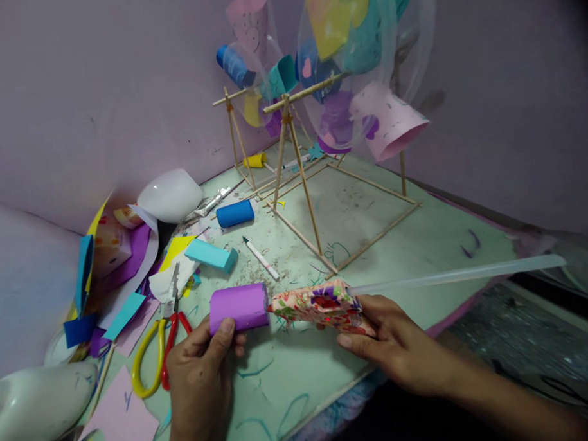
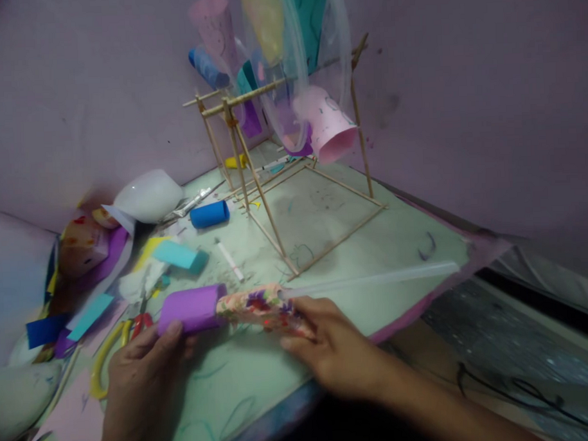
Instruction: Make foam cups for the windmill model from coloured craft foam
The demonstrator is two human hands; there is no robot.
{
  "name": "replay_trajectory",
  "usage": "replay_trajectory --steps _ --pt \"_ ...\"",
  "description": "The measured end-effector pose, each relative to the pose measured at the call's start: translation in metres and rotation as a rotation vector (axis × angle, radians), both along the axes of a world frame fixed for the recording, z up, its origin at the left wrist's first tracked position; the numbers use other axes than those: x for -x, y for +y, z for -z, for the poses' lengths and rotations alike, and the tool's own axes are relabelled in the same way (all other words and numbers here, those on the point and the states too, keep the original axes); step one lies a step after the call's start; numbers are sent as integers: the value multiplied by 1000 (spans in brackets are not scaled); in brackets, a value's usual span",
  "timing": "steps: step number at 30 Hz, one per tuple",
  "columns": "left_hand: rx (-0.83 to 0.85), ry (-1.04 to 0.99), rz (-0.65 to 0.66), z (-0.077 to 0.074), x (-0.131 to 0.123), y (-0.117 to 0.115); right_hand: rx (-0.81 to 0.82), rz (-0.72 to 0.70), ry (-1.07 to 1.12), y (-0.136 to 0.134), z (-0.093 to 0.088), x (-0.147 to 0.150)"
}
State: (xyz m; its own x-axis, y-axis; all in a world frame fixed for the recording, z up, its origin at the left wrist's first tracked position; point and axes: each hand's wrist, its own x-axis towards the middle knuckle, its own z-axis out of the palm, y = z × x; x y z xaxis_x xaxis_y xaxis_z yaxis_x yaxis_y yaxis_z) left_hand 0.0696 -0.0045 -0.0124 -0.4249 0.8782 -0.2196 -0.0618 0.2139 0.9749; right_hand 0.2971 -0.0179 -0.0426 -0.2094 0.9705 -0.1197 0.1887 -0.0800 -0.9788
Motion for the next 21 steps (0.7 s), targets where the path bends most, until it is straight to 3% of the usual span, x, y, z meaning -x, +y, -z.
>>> replay_trajectory --steps 5,14,21 --pt "15 -39 -44 -2 -3 1 -26 -14 70 0 1 1" --pt "-21 38 -8 9 6 -2 -23 5 121 1 2 3" --pt "-22 21 -36 4 2 0 -35 -7 107 0 3 4"
